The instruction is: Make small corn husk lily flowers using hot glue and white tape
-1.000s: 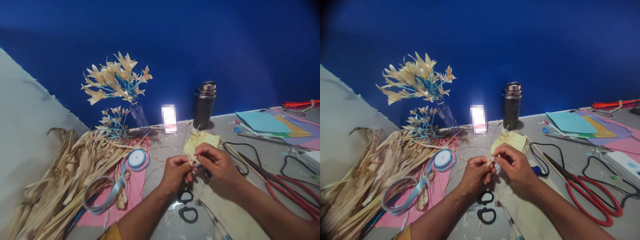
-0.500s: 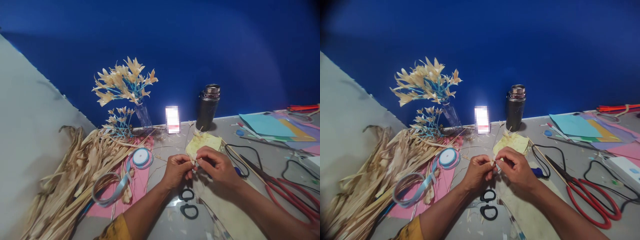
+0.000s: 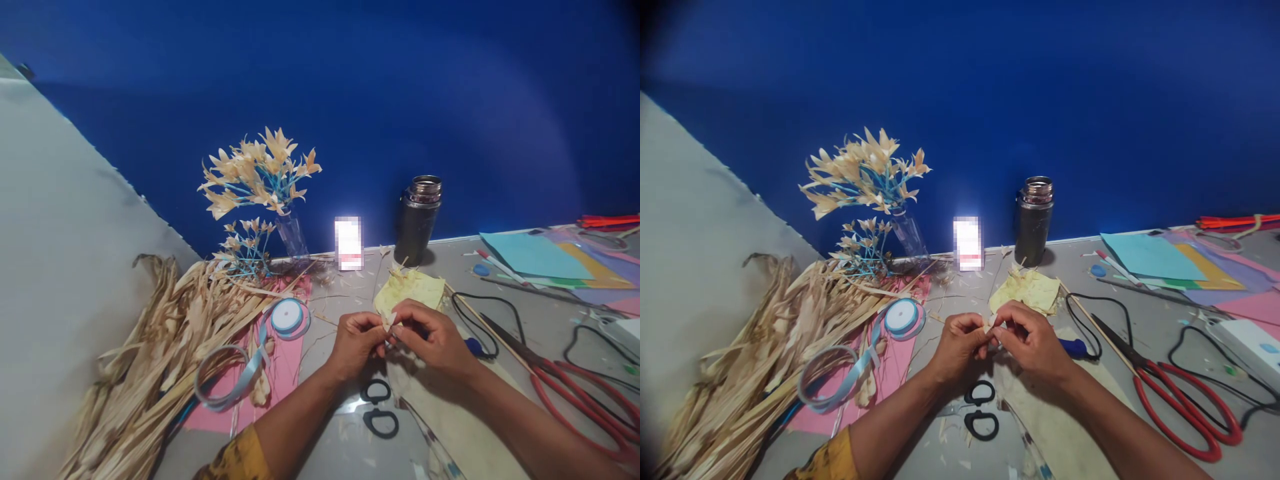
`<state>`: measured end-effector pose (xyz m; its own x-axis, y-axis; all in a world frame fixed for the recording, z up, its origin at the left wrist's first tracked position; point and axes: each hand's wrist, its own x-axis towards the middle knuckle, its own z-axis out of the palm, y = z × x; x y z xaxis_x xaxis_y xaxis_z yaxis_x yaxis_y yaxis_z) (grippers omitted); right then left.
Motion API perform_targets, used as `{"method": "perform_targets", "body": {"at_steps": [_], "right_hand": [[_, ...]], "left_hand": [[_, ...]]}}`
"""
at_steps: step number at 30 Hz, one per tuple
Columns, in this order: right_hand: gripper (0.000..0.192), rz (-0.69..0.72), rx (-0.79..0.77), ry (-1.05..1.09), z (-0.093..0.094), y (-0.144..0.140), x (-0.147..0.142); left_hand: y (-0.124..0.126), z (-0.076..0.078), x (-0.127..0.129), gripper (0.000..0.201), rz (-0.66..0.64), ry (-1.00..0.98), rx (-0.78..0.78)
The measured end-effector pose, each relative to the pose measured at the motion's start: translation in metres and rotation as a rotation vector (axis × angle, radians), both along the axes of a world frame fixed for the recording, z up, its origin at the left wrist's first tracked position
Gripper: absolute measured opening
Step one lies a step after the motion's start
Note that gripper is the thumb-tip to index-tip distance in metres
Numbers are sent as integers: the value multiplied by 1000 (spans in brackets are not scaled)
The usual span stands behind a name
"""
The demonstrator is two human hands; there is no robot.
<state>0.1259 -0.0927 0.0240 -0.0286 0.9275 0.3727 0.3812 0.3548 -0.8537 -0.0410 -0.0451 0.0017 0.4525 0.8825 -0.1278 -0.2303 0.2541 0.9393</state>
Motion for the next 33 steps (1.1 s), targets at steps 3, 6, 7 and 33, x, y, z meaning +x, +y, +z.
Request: {"method": "perform_targets", "body": {"at_steps": [3, 6, 7, 33], "right_hand": [[8, -1, 8, -14, -1, 2, 0], [5, -80, -2, -25, -5, 4, 1], [6, -113, 3, -27, -7, 5, 2], [14, -72, 532, -294, -4, 1, 0]], "left_hand": [[-1, 3, 0, 33, -2, 2, 6], [-1, 6, 1, 30, 23, -7, 11], [-1, 6, 2, 29, 39, -10, 16], [4, -9, 0, 27, -119, -109, -125]]}}
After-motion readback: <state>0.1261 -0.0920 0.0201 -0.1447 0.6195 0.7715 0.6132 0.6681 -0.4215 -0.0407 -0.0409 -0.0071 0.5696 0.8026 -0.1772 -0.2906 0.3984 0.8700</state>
